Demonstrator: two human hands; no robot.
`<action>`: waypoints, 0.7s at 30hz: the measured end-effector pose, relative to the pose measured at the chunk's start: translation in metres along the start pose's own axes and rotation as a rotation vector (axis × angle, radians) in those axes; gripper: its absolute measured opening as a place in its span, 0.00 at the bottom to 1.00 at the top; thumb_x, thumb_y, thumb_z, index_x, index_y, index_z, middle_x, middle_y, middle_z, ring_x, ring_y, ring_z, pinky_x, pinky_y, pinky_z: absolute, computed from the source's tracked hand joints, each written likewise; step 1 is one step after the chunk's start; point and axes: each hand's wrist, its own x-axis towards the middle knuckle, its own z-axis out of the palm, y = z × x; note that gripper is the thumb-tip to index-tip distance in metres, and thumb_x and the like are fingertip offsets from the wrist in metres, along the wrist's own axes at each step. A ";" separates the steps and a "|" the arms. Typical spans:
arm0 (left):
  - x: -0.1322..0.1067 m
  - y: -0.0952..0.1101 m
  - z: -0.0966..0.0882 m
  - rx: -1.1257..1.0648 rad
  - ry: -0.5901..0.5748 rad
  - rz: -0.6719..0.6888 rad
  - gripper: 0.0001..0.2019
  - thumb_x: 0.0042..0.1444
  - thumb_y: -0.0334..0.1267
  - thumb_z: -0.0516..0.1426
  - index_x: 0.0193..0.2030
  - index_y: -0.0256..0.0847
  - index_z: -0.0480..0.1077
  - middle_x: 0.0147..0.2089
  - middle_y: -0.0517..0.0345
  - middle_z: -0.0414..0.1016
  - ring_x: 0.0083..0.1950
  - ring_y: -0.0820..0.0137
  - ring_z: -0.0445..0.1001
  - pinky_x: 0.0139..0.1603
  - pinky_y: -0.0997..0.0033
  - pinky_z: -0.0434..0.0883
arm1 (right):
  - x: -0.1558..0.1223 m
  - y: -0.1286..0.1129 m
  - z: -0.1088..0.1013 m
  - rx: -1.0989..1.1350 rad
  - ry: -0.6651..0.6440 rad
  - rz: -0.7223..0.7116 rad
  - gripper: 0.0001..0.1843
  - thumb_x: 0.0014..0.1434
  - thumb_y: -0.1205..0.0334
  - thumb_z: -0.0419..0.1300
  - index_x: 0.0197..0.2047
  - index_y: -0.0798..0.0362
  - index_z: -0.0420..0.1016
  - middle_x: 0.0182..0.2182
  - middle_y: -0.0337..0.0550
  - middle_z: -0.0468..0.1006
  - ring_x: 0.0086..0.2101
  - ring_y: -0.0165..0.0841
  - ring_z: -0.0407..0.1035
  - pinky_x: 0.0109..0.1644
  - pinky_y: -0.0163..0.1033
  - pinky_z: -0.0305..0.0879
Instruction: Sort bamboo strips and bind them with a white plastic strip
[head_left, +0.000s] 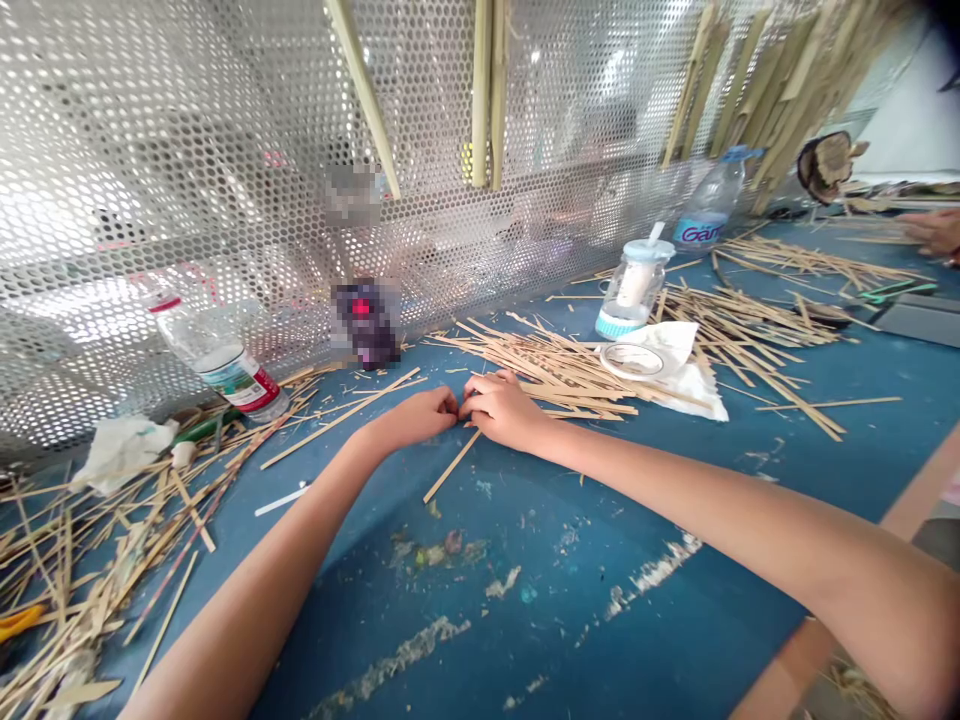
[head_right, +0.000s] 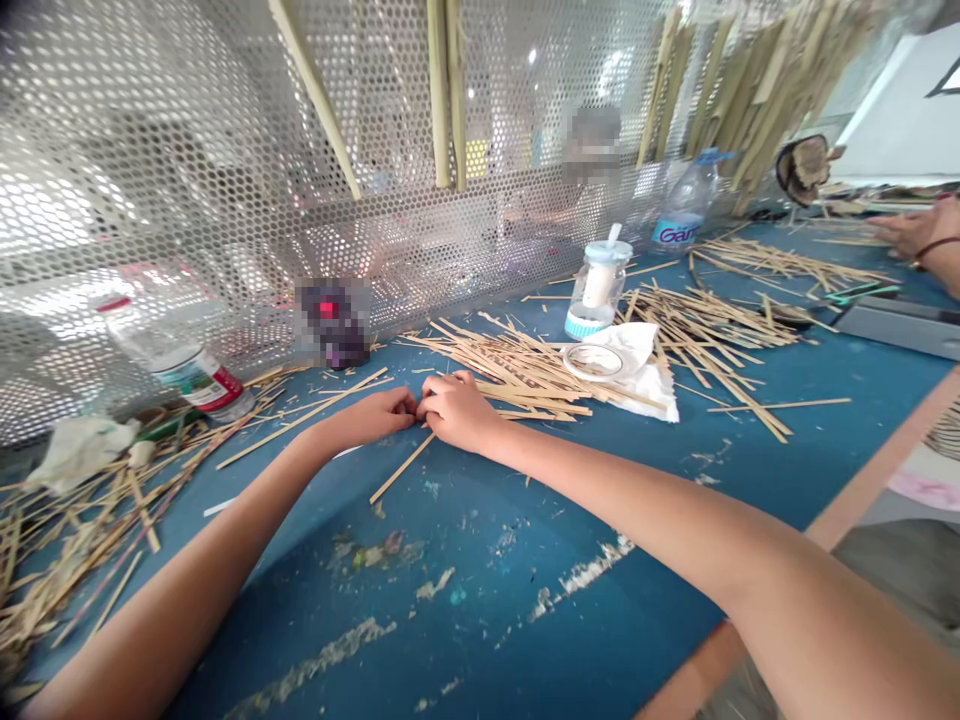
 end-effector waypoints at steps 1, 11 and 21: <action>0.000 -0.001 0.001 -0.004 0.004 0.001 0.05 0.53 0.38 0.52 0.36 0.42 0.66 0.37 0.58 0.74 0.38 0.65 0.71 0.36 0.68 0.62 | 0.000 0.000 0.000 0.001 0.003 -0.007 0.16 0.58 0.76 0.53 0.33 0.53 0.81 0.41 0.44 0.76 0.42 0.35 0.67 0.51 0.45 0.47; 0.000 -0.005 0.000 -0.031 0.012 0.010 0.07 0.51 0.39 0.52 0.36 0.41 0.67 0.36 0.59 0.74 0.40 0.63 0.72 0.37 0.67 0.64 | 0.003 -0.003 0.003 -0.026 -0.056 -0.022 0.16 0.60 0.76 0.51 0.36 0.54 0.79 0.43 0.46 0.75 0.44 0.36 0.66 0.52 0.45 0.46; 0.002 -0.007 0.001 -0.019 0.023 0.027 0.08 0.50 0.39 0.52 0.36 0.41 0.66 0.35 0.58 0.73 0.38 0.63 0.71 0.36 0.67 0.63 | 0.005 -0.012 0.003 -0.152 -0.086 -0.041 0.15 0.63 0.74 0.50 0.35 0.55 0.77 0.39 0.47 0.74 0.40 0.37 0.63 0.49 0.44 0.48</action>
